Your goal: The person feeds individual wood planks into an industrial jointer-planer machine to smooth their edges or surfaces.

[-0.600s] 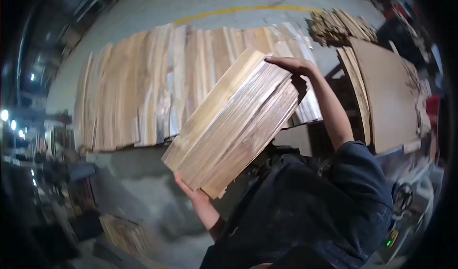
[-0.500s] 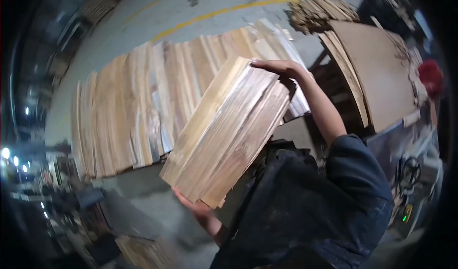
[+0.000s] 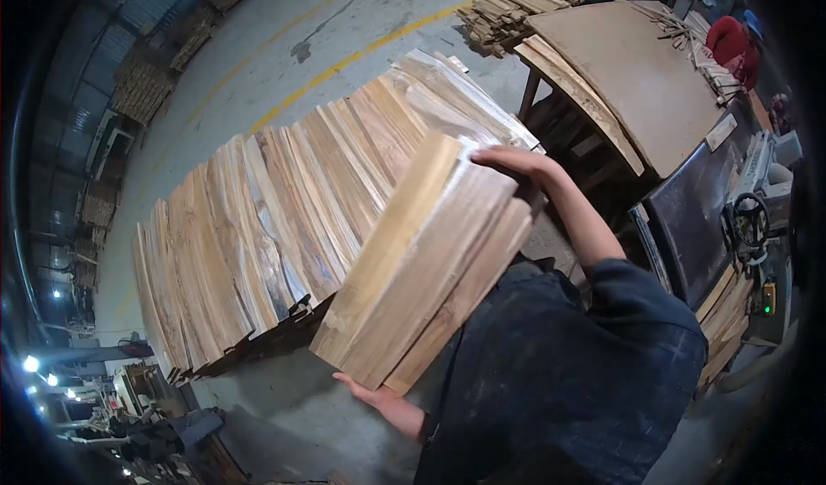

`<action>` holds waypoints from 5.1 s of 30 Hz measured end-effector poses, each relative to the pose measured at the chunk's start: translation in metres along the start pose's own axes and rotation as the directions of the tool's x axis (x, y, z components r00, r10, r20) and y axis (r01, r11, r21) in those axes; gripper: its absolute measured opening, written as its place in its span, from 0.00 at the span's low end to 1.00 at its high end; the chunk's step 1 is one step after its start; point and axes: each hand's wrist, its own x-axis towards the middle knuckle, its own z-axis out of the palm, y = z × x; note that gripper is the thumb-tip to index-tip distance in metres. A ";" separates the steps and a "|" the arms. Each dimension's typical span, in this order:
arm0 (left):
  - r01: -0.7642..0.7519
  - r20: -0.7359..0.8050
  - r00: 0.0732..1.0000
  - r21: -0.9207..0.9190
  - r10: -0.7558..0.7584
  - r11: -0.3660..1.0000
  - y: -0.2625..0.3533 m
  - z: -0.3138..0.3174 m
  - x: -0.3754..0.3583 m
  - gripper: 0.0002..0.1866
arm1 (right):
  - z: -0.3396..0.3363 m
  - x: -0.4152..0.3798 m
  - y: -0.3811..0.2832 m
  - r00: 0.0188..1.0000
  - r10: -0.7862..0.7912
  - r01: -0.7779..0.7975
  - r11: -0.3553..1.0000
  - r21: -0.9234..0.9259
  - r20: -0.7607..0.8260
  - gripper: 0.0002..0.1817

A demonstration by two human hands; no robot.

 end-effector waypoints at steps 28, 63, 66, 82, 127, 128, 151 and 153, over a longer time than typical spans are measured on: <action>0.136 0.618 0.699 0.377 -0.358 0.916 -0.287 0.407 -0.131 0.29 | -0.510 -0.198 0.275 0.688 0.298 0.071 0.880 0.470 -0.662 0.49; -0.075 0.134 0.972 0.956 -0.192 0.284 -0.215 0.093 -0.162 0.46 | -0.130 0.061 0.165 0.272 -0.924 0.481 0.372 -0.794 -0.269 0.13; -0.029 0.033 0.999 0.920 -0.004 0.390 -0.196 0.028 -0.151 0.45 | -0.092 0.086 0.071 0.245 -0.907 0.562 0.421 -0.712 -0.343 0.17; -0.183 -0.321 0.934 -0.045 0.159 0.982 -0.014 0.023 -0.046 0.50 | 0.115 0.292 -0.264 0.628 -0.607 0.768 0.584 -0.263 0.486 0.36; -0.492 -0.318 0.862 -0.342 0.393 0.801 0.044 0.115 0.072 0.24 | 0.207 0.411 -0.305 0.723 -0.402 0.546 0.831 -0.108 0.562 0.41; -0.496 -0.346 0.863 -0.431 0.369 0.754 0.042 0.109 0.076 0.26 | 0.207 0.404 -0.297 0.729 -0.292 0.362 0.932 0.013 0.619 0.39; -0.203 -0.452 0.860 0.123 0.238 0.971 0.122 -0.038 0.043 0.35 | 0.198 0.274 -0.205 0.927 -0.340 0.313 0.934 0.174 0.159 0.38; -0.173 -0.547 0.798 0.193 0.252 0.966 0.118 -0.040 0.045 0.36 | 0.189 0.279 -0.207 0.922 -0.301 0.280 0.953 0.119 0.243 0.36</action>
